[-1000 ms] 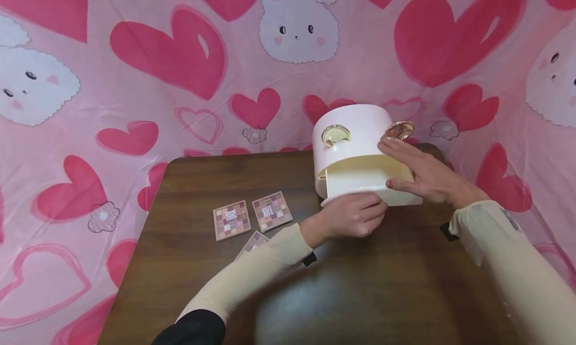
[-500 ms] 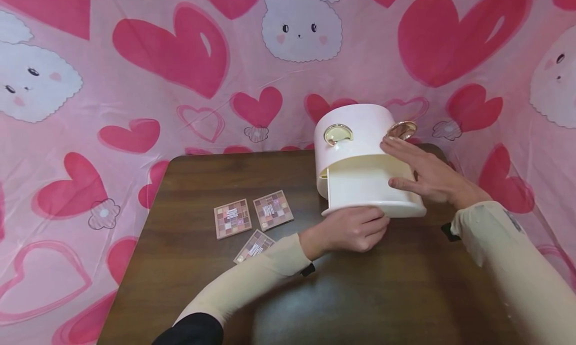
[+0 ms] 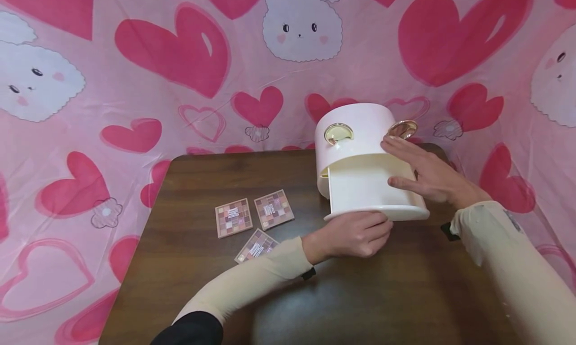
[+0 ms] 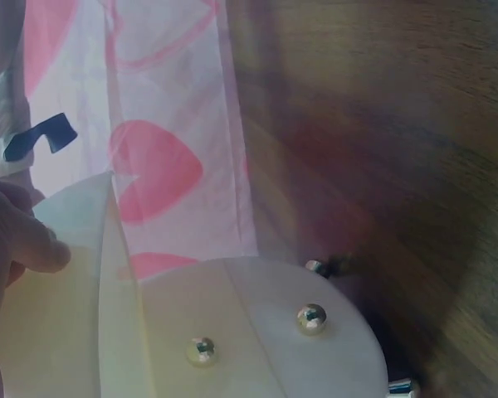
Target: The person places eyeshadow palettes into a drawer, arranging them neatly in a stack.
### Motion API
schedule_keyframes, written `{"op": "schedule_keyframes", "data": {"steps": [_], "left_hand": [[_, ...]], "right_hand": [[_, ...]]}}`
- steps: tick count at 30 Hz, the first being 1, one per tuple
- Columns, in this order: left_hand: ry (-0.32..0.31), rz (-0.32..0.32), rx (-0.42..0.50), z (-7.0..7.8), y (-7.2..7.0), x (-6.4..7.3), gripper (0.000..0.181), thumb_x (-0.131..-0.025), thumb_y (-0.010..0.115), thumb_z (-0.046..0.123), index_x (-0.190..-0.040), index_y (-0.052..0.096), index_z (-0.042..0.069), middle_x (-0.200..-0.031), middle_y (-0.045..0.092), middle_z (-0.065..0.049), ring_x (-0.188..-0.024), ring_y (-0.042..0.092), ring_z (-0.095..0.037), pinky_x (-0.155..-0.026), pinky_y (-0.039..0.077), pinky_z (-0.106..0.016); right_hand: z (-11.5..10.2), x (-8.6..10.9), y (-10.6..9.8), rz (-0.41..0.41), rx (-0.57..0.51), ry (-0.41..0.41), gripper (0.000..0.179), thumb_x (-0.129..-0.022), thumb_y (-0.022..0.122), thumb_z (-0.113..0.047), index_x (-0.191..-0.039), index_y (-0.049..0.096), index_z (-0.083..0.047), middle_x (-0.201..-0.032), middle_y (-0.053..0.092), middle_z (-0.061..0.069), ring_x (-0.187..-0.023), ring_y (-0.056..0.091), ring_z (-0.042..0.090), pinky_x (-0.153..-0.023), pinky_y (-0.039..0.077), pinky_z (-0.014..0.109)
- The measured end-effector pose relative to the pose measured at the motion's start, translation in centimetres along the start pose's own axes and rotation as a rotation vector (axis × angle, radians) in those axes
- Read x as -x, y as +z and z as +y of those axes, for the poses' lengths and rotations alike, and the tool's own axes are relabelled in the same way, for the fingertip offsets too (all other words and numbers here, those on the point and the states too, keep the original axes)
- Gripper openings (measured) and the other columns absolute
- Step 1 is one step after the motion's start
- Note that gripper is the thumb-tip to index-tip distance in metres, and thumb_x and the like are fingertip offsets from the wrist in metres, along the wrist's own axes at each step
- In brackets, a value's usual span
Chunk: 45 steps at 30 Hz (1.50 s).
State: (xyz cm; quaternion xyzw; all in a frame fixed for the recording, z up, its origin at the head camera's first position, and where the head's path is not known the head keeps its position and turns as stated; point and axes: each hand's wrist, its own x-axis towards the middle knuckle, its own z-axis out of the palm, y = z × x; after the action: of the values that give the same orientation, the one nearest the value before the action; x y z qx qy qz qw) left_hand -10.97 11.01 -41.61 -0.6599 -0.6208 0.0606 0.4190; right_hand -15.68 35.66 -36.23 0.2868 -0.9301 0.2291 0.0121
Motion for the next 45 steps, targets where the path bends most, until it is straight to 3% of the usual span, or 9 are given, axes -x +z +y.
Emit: {"op": "schedule_keyframes", "data": {"steps": [7, 22, 25, 32, 35, 42, 45], "left_hand": [[0.013, -0.002, -0.011, -1.3, -2.6, -0.4, 0.051, -0.102, 0.031, -0.006, -0.094, 0.077, 0.015, -0.097, 0.071, 0.005, -0.088, 0.061, -0.013, -0.078, 0.049, -0.021], [0.006, -0.040, -0.008, -1.1, -2.7, -0.4, 0.049, -0.103, 0.033, -0.004, -0.097, 0.077, 0.016, -0.099, 0.071, 0.005, -0.091, 0.062, -0.013, -0.080, 0.049, -0.021], [0.000, -0.036, -0.004, -1.1, -2.3, -0.4, 0.050, -0.104, 0.032, -0.005, -0.097, 0.078, 0.017, -0.100, 0.071, 0.005, -0.092, 0.062, -0.013, -0.082, 0.049, -0.022], [-0.025, -0.035, 0.007, 0.3, 0.3, 0.0, 0.051, -0.104, 0.029, -0.004, -0.101, 0.077, 0.013, -0.105, 0.071, 0.001, -0.094, 0.062, -0.016, -0.084, 0.050, -0.025], [-0.041, -0.035, 0.023, 0.7, 0.5, 0.2, 0.046, -0.104, 0.032, -0.003, -0.104, 0.076, 0.010, -0.109, 0.071, -0.002, -0.098, 0.063, -0.019, -0.088, 0.050, -0.028], [-0.048, 0.084, 0.076, 0.4, -0.6, 0.6, 0.037, -0.103, 0.039, 0.001, -0.109, 0.075, 0.006, -0.115, 0.071, -0.007, -0.105, 0.064, -0.021, -0.096, 0.049, -0.031], [-0.087, 0.129, 0.135, 0.1, -1.5, 0.9, 0.035, -0.104, 0.042, 0.003, -0.112, 0.075, 0.008, -0.117, 0.071, -0.006, -0.110, 0.065, -0.021, -0.103, 0.046, -0.032]], "right_hand": [[-0.1, 0.0, -0.1, -0.004, 0.011, 0.017, 0.087, -0.084, 0.074, -0.025, -0.160, 0.031, -0.022, -0.164, 0.025, 0.007, -0.149, 0.022, 0.033, -0.098, 0.030, 0.075], [-0.1, 0.1, 0.1, 0.013, 0.005, 0.003, 0.086, -0.085, 0.074, -0.025, -0.159, 0.032, -0.021, -0.164, 0.026, 0.008, -0.149, 0.022, 0.032, -0.100, 0.030, 0.074], [-0.1, 0.1, 0.1, 0.017, 0.001, -0.003, 0.086, -0.085, 0.074, -0.025, -0.159, 0.032, -0.021, -0.164, 0.026, 0.007, -0.149, 0.022, 0.031, -0.100, 0.030, 0.074], [-0.2, 0.1, 0.1, 0.023, 0.000, -0.003, 0.085, -0.084, 0.074, -0.025, -0.159, 0.033, -0.020, -0.164, 0.027, 0.008, -0.149, 0.022, 0.030, -0.102, 0.029, 0.073], [-0.1, 0.1, 0.1, 0.019, 0.002, 0.004, 0.086, -0.084, 0.074, -0.025, -0.159, 0.033, -0.021, -0.164, 0.027, 0.007, -0.149, 0.022, 0.029, -0.102, 0.029, 0.073], [-0.2, 0.1, 0.1, 0.011, -0.003, 0.016, 0.086, -0.085, 0.073, -0.025, -0.160, 0.031, -0.022, -0.164, 0.026, 0.008, -0.148, 0.022, 0.032, -0.100, 0.028, 0.076], [-0.2, 0.1, 0.1, 0.012, -0.004, 0.014, 0.085, -0.086, 0.073, -0.025, -0.160, 0.031, -0.023, -0.164, 0.026, 0.008, -0.148, 0.022, 0.033, -0.101, 0.027, 0.076]]}}
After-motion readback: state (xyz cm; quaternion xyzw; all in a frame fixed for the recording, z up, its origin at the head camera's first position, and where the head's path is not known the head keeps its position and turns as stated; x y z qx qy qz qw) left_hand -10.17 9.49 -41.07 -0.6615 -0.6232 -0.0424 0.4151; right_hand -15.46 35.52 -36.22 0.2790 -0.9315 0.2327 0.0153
